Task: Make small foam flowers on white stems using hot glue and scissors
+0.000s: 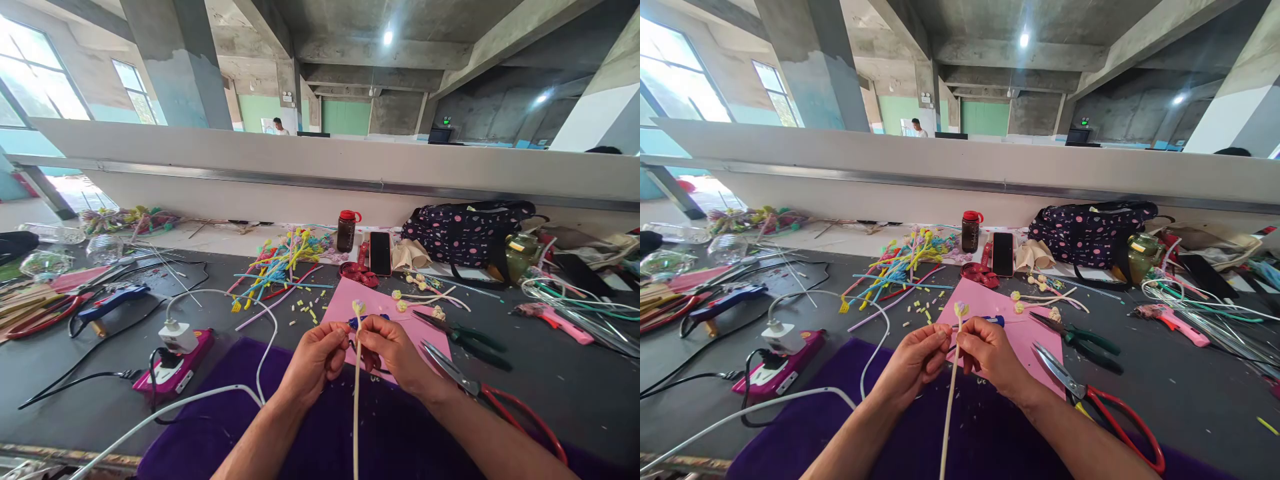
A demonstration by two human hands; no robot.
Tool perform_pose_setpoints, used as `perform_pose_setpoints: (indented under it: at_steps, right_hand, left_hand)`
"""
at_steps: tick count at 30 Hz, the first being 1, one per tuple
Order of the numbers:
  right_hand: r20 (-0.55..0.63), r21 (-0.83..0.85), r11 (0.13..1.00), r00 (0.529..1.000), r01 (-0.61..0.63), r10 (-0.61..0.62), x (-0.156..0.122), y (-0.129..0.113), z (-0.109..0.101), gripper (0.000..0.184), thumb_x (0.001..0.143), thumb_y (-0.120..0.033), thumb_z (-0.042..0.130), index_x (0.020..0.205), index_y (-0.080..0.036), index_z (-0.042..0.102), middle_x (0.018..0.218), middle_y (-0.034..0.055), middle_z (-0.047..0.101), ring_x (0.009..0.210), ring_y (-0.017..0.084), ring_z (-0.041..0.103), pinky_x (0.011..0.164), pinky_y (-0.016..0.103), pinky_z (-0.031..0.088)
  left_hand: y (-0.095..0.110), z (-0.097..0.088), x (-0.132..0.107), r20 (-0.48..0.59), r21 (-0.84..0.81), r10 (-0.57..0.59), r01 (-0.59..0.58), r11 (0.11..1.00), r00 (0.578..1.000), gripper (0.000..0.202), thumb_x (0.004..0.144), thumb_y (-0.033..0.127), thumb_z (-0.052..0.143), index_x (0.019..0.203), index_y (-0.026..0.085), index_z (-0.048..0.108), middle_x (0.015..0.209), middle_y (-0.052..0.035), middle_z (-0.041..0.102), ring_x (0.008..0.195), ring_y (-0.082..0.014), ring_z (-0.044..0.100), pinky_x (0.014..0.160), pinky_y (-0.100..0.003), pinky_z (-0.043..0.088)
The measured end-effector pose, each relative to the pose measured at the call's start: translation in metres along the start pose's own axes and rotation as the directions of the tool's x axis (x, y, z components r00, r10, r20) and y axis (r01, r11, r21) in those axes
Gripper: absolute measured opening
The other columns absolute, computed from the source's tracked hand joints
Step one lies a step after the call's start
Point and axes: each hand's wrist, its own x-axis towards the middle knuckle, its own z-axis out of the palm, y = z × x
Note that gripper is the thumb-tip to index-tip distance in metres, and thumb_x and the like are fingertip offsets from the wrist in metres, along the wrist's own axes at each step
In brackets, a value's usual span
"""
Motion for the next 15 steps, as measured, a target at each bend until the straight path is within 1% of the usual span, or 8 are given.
perform_pose_setpoints:
  at_steps: [3,6,11,15]
  right_hand:
    - [0.015,0.02,1.0,1.0,-0.009,0.009,-0.0005,-0.0017,-0.0008,0.019,0.083,-0.031,0.054,0.071,-0.016,0.052,0.056,-0.0041,0.056,0.041,0.007,0.049,0.042,0.02,0.03]
    - [0.033,0.039,0.999,0.999,-0.008,0.007,-0.0011,-0.0035,-0.0013,0.019,0.082,-0.031,0.055,0.07,-0.017,0.051,0.056,-0.0042,0.055,0.042,0.007,0.05,0.042,0.02,0.031]
    - [0.068,0.052,0.999,0.998,0.005,-0.008,-0.0016,-0.0051,-0.002,0.018,0.083,-0.03,0.055,0.072,-0.016,0.052,0.056,-0.0041,0.055,0.043,0.007,0.049,0.044,0.02,0.033]
    - [0.099,0.078,0.997,0.995,-0.008,0.0,-0.0019,-0.006,-0.002,0.016,0.082,-0.028,0.055,0.072,-0.016,0.053,0.056,-0.0039,0.054,0.042,0.007,0.048,0.044,0.02,0.034]
  left_hand:
    - [-0.0008,-0.0019,0.0012,0.003,0.027,0.02,-0.02,0.999,1.0,0.019,0.072,0.03,0.066,0.078,0.013,0.06,0.058,0.0048,0.054,0.032,0.0002,0.034,0.031,-0.014,0.024]
    - [-0.0004,-0.0037,0.0024,0.009,0.052,0.031,-0.031,0.998,0.999,0.02,0.071,0.03,0.067,0.079,0.012,0.062,0.06,0.0032,0.057,0.032,-0.0009,0.038,0.031,-0.015,0.026]
    - [0.0014,-0.0043,0.0017,0.005,0.08,0.032,-0.033,0.996,0.999,0.018,0.07,0.028,0.067,0.076,0.012,0.063,0.059,0.0022,0.059,0.032,-0.0017,0.04,0.032,-0.015,0.026]
    - [0.001,-0.0038,0.0002,0.025,0.091,0.035,-0.037,0.995,0.999,0.017,0.071,0.028,0.067,0.071,0.012,0.062,0.06,0.0019,0.058,0.032,-0.0015,0.04,0.032,-0.015,0.025]
